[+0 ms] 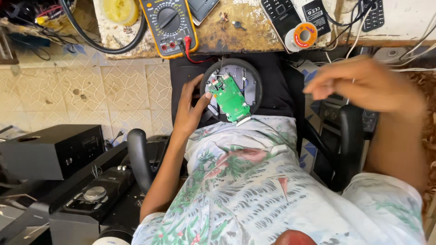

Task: The person holds a green circuit board on their lap and uses multimeter probes to test various points on the board. They then use a soldering iron to solder a wire onto the circuit board.

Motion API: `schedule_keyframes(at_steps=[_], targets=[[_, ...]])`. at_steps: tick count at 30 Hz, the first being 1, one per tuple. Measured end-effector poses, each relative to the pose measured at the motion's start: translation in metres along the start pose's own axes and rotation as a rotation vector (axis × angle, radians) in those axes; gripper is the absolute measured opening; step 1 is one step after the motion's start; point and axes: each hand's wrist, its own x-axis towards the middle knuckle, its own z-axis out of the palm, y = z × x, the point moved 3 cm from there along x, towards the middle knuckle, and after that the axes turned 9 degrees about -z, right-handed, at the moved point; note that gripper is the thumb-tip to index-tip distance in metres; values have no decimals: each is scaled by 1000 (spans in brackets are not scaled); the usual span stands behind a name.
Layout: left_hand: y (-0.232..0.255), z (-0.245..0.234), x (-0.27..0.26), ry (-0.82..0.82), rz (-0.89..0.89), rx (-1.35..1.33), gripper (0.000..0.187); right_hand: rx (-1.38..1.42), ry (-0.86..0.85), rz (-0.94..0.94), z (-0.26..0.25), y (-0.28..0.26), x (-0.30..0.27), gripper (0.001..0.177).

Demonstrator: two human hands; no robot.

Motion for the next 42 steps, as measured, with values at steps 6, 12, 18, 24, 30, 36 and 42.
schedule_keyframes(at_steps=[6, 12, 18, 24, 30, 36, 42], targets=[[-11, 4, -8, -87, -26, -286, 65, -501, 145, -299, 102, 80, 75, 44], [-41, 15, -1, -31, 44, -402, 69, -891, 271, -514, 115, 113, 126, 45], [-72, -1, 47, 266, 38, -246, 31, -781, 144, -335, 108, 136, 146, 42], [-90, 16, 122, 122, -50, -202, 32, -632, 138, -303, 102, 157, 154, 37], [-31, 2, 84, 243, 149, -12, 23, -507, 17, -200, 90, 111, 147, 40], [-45, 4, 66, 456, 249, -170, 29, -777, -113, 70, 52, -1, 112, 33], [-58, 15, 89, 308, -30, -880, 25, -666, 105, -362, 77, -61, 146, 23]])
